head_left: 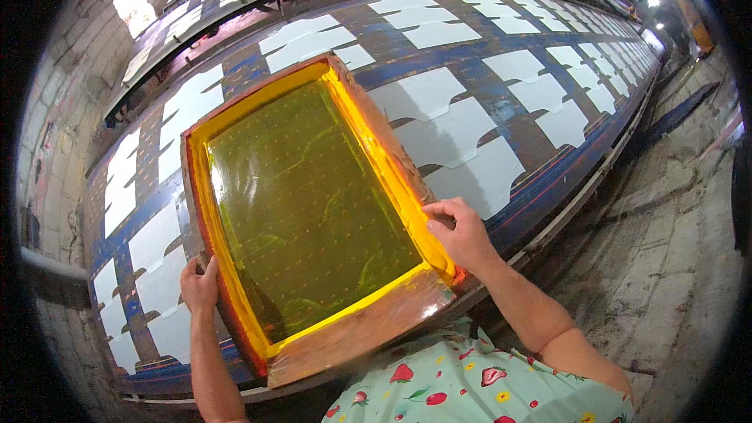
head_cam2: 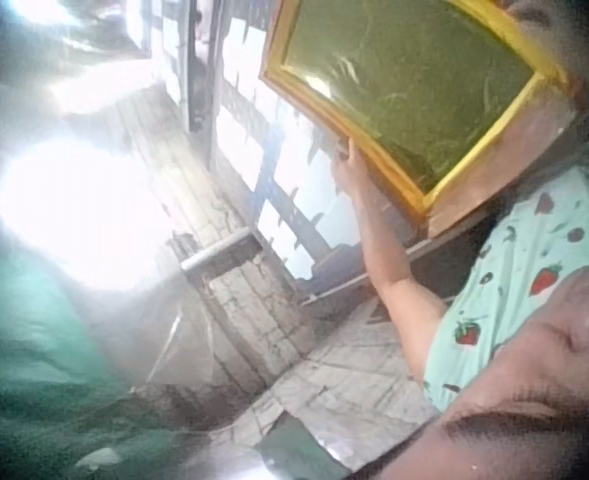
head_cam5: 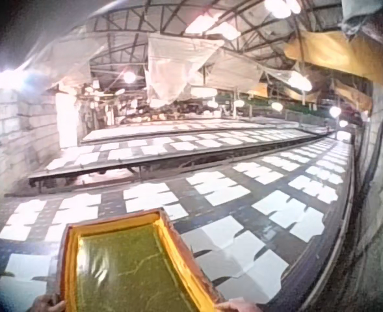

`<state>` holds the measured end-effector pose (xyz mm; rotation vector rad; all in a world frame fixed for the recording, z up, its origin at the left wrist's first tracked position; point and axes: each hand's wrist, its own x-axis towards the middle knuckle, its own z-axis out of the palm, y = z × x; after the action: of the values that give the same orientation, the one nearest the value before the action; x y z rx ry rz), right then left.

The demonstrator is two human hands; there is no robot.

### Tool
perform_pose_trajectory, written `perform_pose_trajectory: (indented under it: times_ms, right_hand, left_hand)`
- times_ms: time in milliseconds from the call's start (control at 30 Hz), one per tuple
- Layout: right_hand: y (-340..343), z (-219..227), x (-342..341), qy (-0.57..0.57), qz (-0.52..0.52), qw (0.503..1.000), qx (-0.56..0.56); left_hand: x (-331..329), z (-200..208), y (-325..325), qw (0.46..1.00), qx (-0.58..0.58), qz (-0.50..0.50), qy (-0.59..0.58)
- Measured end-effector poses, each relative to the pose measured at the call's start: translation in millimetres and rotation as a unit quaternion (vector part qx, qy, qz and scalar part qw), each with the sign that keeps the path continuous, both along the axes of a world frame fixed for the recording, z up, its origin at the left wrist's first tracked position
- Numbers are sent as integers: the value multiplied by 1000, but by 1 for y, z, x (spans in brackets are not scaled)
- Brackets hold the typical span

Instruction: The person holds a rectangular screen-printing frame and repeatedly pulls a squeegee across a green viscous substance to spread it evenly. The person adjusts the frame position and continues the squeegee strokes throughout the clip.

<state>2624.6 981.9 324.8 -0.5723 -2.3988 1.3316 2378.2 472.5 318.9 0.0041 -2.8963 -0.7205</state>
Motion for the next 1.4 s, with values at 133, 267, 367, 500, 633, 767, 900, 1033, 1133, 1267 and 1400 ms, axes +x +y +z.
perform_pose_trajectory:
  times_ms: [133,267,367,500,633,767,900,1033,1133,1267,1400]
  right_hand:
    - [69,-13,6,8,-14,1000,5]
    - [152,-33,17,29,-34,999,-14]
    - [215,-51,33,1,-61,997,-42]
    - [287,-65,57,5,-87,996,-34]
    - [347,-75,64,-9,-103,991,-82]
    - [384,-81,72,6,-99,991,-87]
    - [405,-82,79,7,-88,992,-91]
    - [411,-72,88,20,-61,996,-61]
    - [391,-57,102,51,-37,982,180]
    - [344,-34,141,60,219,933,280]
    - [292,-24,159,41,406,865,291]
  left_hand:
    - [18,10,79,999,1,-8,40]
    - [40,15,168,998,-33,-2,45]
    - [54,5,238,996,-59,-1,71]
    - [75,-6,314,999,-25,-10,43]
    - [90,-11,372,999,-26,-11,44]
    - [95,-14,409,1000,-22,14,0]
    - [98,-23,428,998,-58,11,20]
    - [96,-33,436,997,-76,10,14]
    - [92,-39,437,996,-85,8,-18]
    - [94,-45,443,991,-126,9,31]
    - [99,-40,448,996,-86,15,-4]
